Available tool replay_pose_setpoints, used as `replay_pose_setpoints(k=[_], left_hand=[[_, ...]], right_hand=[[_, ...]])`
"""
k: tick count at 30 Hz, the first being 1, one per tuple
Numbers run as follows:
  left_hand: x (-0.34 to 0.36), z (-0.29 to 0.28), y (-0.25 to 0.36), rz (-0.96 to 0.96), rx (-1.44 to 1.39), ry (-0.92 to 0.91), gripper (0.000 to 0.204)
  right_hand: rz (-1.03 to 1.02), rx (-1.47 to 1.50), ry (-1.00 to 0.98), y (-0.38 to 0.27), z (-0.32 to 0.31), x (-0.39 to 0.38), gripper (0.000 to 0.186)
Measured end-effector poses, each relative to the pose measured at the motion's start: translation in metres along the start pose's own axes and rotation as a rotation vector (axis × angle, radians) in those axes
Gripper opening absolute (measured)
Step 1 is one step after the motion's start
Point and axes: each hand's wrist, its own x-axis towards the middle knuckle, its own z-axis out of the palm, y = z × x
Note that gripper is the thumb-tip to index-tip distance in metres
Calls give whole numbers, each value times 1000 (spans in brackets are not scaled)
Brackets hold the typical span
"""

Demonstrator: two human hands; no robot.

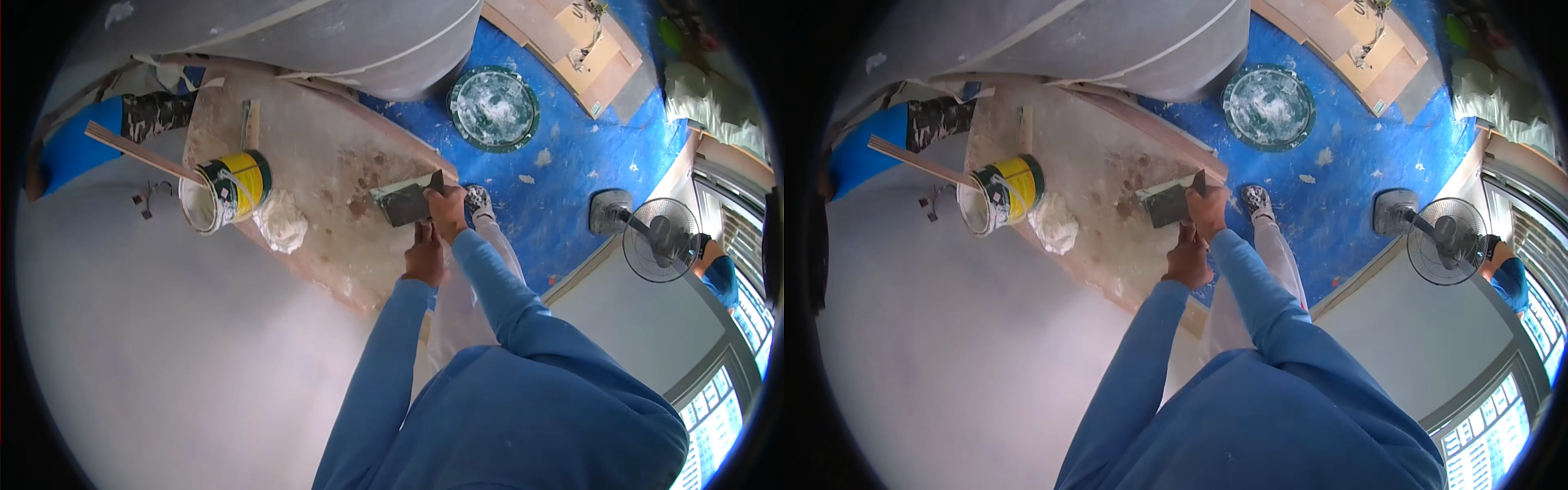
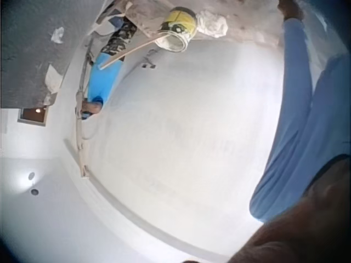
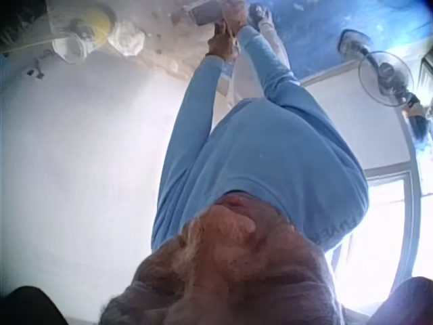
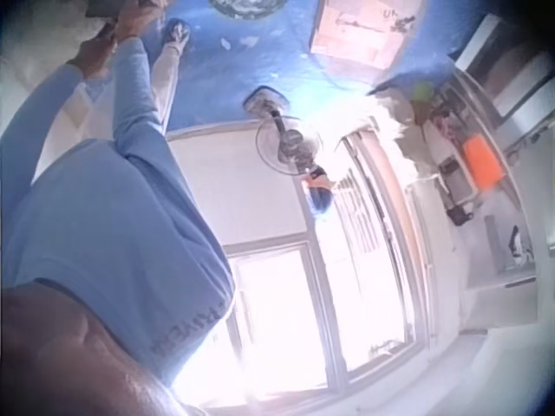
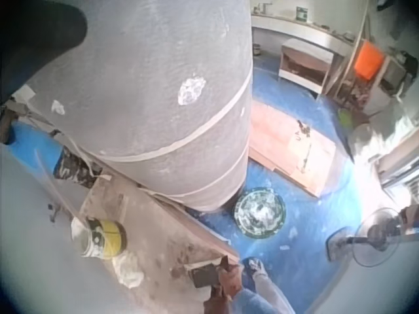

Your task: The person applies patching compound to a wall using a putty knife and then sands the surface with a sanding block.

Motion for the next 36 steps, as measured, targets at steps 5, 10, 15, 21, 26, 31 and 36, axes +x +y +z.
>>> replay_pose_setpoints(k=[5, 10, 15, 21, 26, 31, 36], left_hand=[[5, -14, 0, -72, -19, -263, 90], [3, -31, 6, -23, -73, -169, 89], [3, -20, 2, -46, -60, -164, 77], [1, 20, -14, -23, 7, -166, 79], [-1, -6, -3, -14, -64, -108, 79], [5, -6, -8, -99, -83, -254, 76], [5, 72, -39, -122, -92, -27, 62]], right_hand=[[-280, -63, 22, 44, -15, 2, 18], [-320, -226, 27, 43, -15, 27, 23], [-410, -358, -18, 32, -5, 10, 31], [-348, -286, -2, 36, 1, -18, 31], [-49, -331, 69, 68, 27, 27, 36], [-140, -536, 93, 58, 36, 23, 43], [107, -289, -105, 43, 33, -18, 43]])
